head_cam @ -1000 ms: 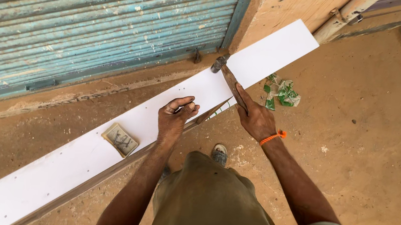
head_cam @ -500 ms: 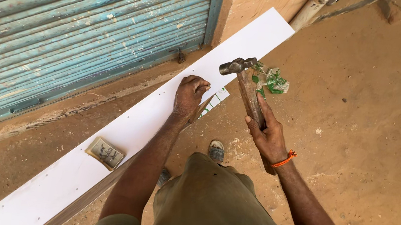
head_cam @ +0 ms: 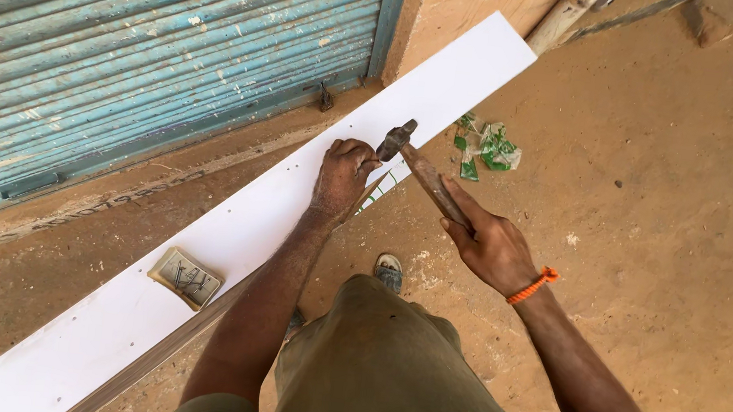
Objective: The person hammers nails into a long white board using a hammer. They repeatedly pick up nails from a small box and drive them into the board while standing on a dirt floor.
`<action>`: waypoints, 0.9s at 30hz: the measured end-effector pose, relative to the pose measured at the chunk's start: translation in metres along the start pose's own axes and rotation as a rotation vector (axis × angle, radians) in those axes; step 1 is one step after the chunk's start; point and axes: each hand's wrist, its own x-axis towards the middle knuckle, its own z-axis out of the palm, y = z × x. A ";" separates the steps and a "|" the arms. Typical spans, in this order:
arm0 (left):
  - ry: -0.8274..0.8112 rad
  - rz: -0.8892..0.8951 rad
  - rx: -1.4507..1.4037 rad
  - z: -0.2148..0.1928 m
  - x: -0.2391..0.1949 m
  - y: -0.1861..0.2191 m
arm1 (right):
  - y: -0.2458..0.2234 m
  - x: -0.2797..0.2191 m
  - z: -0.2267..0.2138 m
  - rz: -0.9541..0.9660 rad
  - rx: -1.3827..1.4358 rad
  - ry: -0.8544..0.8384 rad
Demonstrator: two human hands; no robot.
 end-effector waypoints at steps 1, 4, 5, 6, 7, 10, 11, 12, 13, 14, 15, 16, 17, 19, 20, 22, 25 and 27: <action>-0.013 -0.020 -0.016 -0.001 -0.002 0.002 | -0.005 -0.003 -0.007 0.015 0.071 0.007; -0.017 -0.072 -0.135 -0.005 -0.006 -0.001 | -0.014 -0.016 -0.033 -0.404 0.336 0.376; -0.013 -0.085 -0.186 -0.005 -0.006 -0.004 | -0.015 -0.021 -0.041 -0.493 0.368 0.488; 0.031 -0.115 -0.205 -0.005 -0.010 -0.007 | -0.014 -0.025 -0.046 -0.586 0.402 0.598; 0.079 -0.141 -0.222 -0.007 -0.013 -0.012 | -0.012 -0.023 -0.042 -0.652 0.462 0.688; 0.248 -0.144 -0.234 -0.026 -0.043 -0.025 | 0.005 -0.017 -0.008 -0.774 0.577 0.832; 0.294 -0.139 -0.236 -0.035 -0.057 -0.026 | 0.012 -0.015 0.008 -0.767 0.571 0.790; 0.340 -0.134 -0.238 -0.046 -0.070 -0.026 | 0.018 -0.015 0.021 -0.393 0.255 0.532; 0.358 -0.165 -0.247 -0.058 -0.082 -0.024 | 0.021 -0.018 0.030 -0.028 -0.054 0.256; 0.375 -0.196 -0.256 -0.071 -0.096 -0.021 | 0.019 -0.009 0.039 -0.065 -0.133 0.131; 0.398 -0.155 -0.217 -0.087 -0.108 -0.018 | 0.013 0.004 0.043 -0.102 -0.213 0.021; 0.421 -0.113 -0.178 -0.104 -0.123 -0.015 | 0.006 -0.001 0.037 -0.075 -0.075 0.054; 0.422 -0.143 -0.118 -0.120 -0.137 -0.011 | -0.006 -0.003 0.028 -0.071 0.059 0.080; 0.420 -0.210 0.006 -0.145 -0.166 -0.016 | -0.024 -0.011 0.003 -0.227 0.276 0.239; 0.416 -0.245 0.071 -0.157 -0.184 -0.024 | -0.027 -0.022 -0.015 -0.388 0.358 0.374; 0.156 -0.537 0.300 -0.178 -0.214 -0.036 | -0.028 -0.041 -0.050 -0.572 0.534 0.675; 0.049 -0.419 0.494 -0.181 -0.244 -0.045 | -0.007 -0.041 -0.038 -0.756 0.557 0.941; 0.054 -0.404 0.435 -0.175 -0.242 -0.049 | 0.012 -0.027 0.004 -0.707 0.395 0.887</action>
